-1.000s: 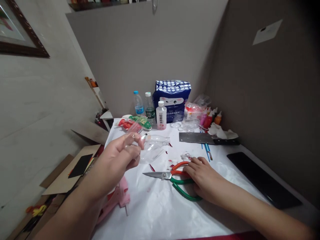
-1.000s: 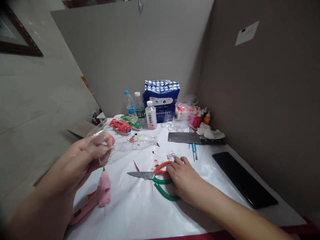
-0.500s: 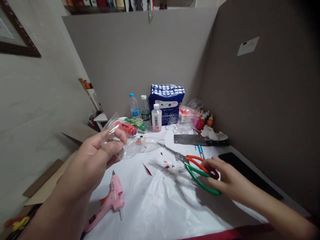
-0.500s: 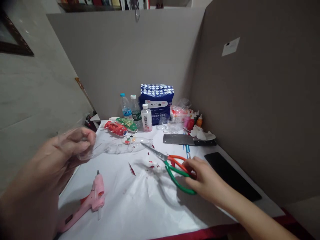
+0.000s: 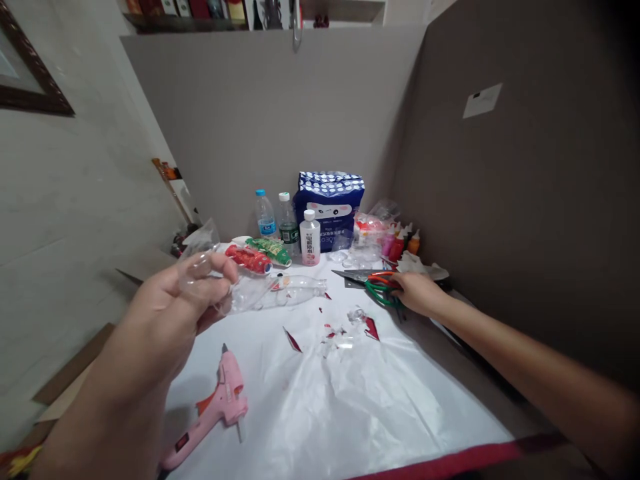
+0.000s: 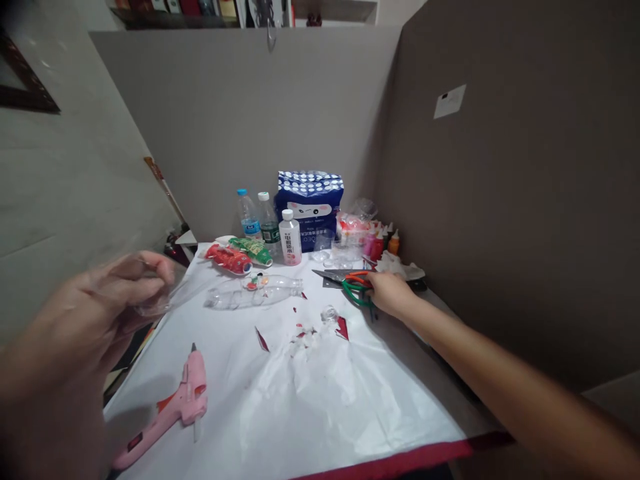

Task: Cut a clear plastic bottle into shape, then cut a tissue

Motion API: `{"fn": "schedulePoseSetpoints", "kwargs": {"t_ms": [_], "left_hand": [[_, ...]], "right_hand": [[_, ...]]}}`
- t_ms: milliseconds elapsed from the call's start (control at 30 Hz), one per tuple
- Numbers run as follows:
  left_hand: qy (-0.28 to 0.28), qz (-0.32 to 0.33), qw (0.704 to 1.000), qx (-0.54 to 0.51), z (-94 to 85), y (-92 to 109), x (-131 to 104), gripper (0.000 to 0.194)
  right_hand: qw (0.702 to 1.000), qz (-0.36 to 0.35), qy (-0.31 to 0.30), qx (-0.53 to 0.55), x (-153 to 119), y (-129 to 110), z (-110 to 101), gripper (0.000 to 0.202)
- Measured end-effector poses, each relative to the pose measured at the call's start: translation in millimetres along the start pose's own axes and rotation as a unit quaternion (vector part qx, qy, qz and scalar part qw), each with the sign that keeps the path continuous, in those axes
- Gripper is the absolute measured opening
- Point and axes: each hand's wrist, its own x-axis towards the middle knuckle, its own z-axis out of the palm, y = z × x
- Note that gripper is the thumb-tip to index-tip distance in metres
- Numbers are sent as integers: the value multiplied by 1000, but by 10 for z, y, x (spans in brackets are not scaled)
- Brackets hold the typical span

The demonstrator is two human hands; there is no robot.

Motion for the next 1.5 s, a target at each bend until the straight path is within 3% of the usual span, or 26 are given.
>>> {"fn": "schedulePoseSetpoints", "kwargs": {"t_ms": [133,233,300,367,500,700,867,967,1033,1100,1167,1300,1500], "left_hand": [[-17,2,1000,25,-26,-48,47,3],[-27,3,999,36,-17,-84,83,5],[-36,6,998,50,-2,-89,80,4],[-39,12,997,68,10,-75,57,3],[-42,6,995,87,-3,-36,12,3],[-76,18,992,96,-72,-111,41,4],[-77,28,991,108,-112,-169,51,4],[-69,21,992,103,-113,-174,66,4],[-64,20,992,103,-98,-184,87,5],[-62,19,992,109,-67,-199,110,7],[-65,16,991,118,-24,-210,123,10],[-61,13,989,134,37,-211,125,17],[-68,17,983,169,1,-261,161,13]], "right_hand": [[995,-76,31,50,-194,-342,9,41],[984,-147,9,96,-374,-685,83,67],[979,-169,-1,116,-435,-865,159,74],[975,-179,1,130,-444,-979,235,63],[962,-213,8,168,-434,-1060,354,20],[935,-234,-5,267,-512,-1028,325,13],[912,-121,-31,392,-700,-665,-71,19],[877,-73,-100,464,-1000,-346,-242,23],[841,2,-145,521,-1217,-208,-247,24],[850,43,-142,505,-1378,-172,-195,23],[893,23,-112,435,-1440,-221,-143,19],[930,-38,-93,355,-1195,-361,-143,13],[975,-42,-23,217,-31,-348,-124,22]]}}
